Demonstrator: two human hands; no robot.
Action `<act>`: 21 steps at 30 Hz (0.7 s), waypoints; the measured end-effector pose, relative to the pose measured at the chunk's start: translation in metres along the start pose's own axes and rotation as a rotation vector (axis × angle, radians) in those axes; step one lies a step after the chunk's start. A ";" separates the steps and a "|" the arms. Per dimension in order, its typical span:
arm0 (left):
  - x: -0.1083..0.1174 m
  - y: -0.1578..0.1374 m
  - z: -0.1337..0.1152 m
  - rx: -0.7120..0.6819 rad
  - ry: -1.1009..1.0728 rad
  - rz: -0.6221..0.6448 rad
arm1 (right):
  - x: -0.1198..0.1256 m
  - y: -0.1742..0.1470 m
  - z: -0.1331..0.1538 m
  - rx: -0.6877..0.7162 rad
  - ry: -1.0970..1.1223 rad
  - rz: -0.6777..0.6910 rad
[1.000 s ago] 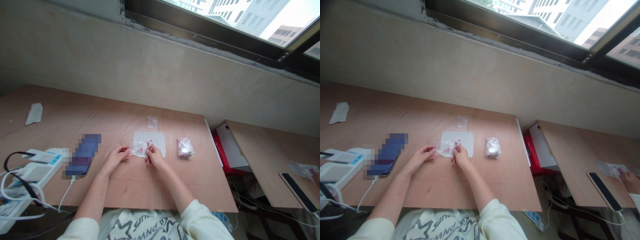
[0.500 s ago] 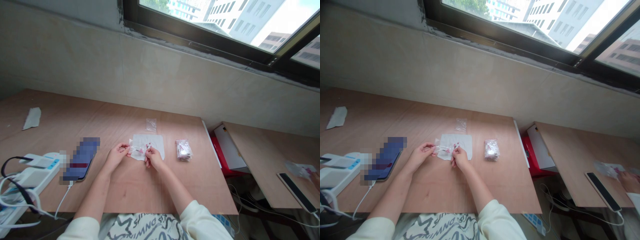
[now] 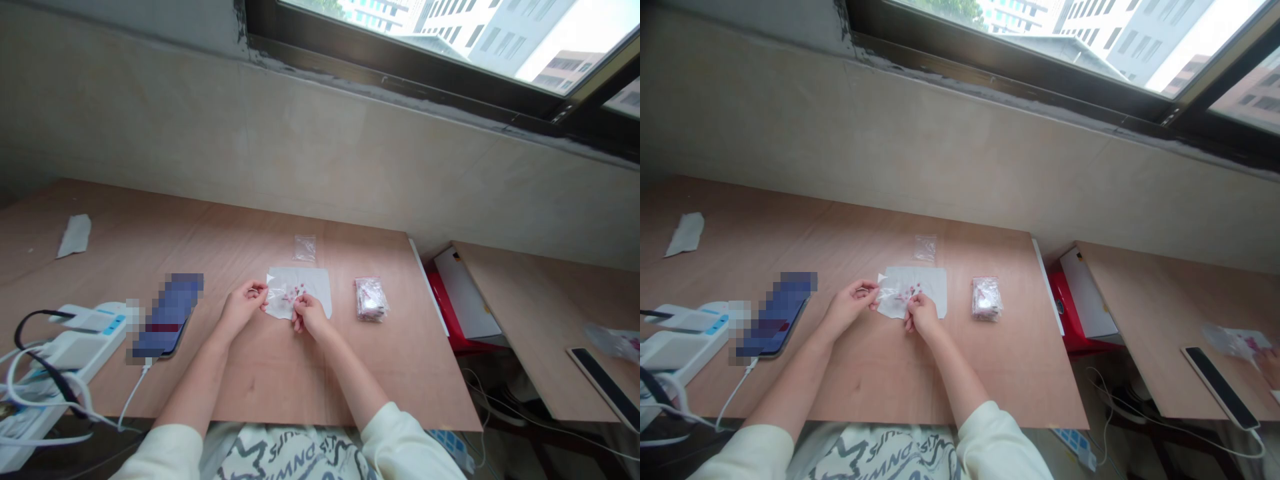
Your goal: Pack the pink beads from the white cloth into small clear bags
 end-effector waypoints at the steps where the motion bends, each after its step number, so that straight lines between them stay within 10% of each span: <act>1: -0.001 0.000 0.000 0.001 0.004 -0.002 | 0.000 0.000 0.000 0.000 0.002 -0.003; 21: -0.009 0.012 0.000 -0.044 -0.014 -0.007 | 0.003 0.001 -0.001 -0.010 0.063 -0.006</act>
Point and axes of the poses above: each hand's wrist, its own y-axis towards the middle knuckle, its own x-axis out of the back of the hand, z = x × y, the point moved 9 cm from there along y, towards the middle knuckle, and after that the axes turned 9 degrees about -z, right-handed, at the moved point
